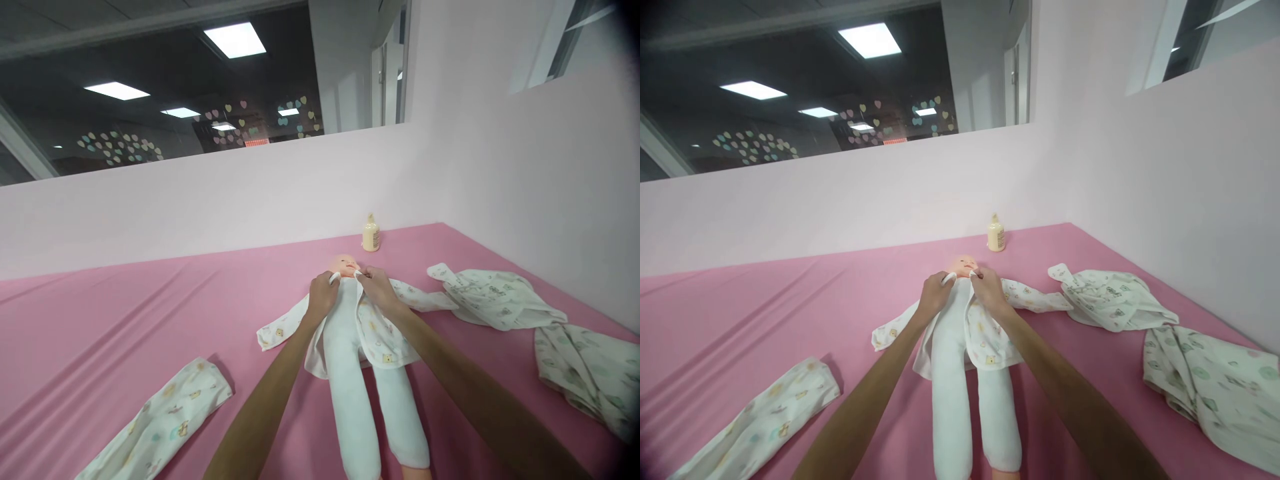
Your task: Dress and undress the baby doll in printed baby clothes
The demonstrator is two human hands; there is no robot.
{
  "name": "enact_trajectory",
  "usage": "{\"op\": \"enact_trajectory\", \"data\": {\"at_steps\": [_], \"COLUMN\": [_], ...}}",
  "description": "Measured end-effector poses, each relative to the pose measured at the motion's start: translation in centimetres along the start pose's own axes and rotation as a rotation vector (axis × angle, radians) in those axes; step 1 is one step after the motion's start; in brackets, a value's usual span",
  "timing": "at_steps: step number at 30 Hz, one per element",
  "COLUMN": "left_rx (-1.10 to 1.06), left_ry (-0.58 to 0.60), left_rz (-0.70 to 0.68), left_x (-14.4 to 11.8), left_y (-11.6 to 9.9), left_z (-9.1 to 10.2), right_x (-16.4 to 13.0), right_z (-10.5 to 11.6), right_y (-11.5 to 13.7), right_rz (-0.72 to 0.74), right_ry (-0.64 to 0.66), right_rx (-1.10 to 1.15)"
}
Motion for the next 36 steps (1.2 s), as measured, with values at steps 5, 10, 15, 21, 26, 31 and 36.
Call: {"op": "enact_trajectory", "data": {"at_steps": [5,10,15,21,26,31,36], "left_rx": [-0.068,-0.081,-0.002,0.004,-0.12,-0.305,-0.337], "left_ry": [-0.027,-0.045,0.007,0.028,0.003,0.016,0.103], "left_rz": [-0.016,-0.013,-0.043,-0.07,0.0,0.043,0.07], "left_x": [-0.05,-0.06,-0.03,-0.12,-0.18,-0.18,-0.35], "left_y": [0.0,-0.05,-0.14,-0.07,-0.19,-0.1,-0.14], "left_z": [-0.11,-0.17,-0.32,-0.38,-0.37,-0.49,-0.35], "right_x": [-0.01,-0.09,-0.12,-0.01,-0.04,-0.15,-0.2], "right_z": [-0.02,-0.05,-0.07,0.03,0.0,-0.08,-0.03], "right_y": [0.04,0.09,0.12,0.07,-0.01,0.0,0.17], "right_rz": [-0.03,-0.049,-0.052,-0.047,-0.048,-0.057,-0.072], "right_ry": [-0.003,-0.002,0.003,0.003,-0.002,0.002,0.004], "right_rx": [0.006,0.013,0.024,0.023,0.026,0.033,0.038]}}
Point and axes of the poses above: each hand's wrist, its own x-axis towards the middle knuckle, its own z-axis out of the back of the hand, y = z × x, the point moved 1 cm from there along x, towards the middle knuckle, and after that the axes turned 12 degrees about x, right-handed, at the moved point
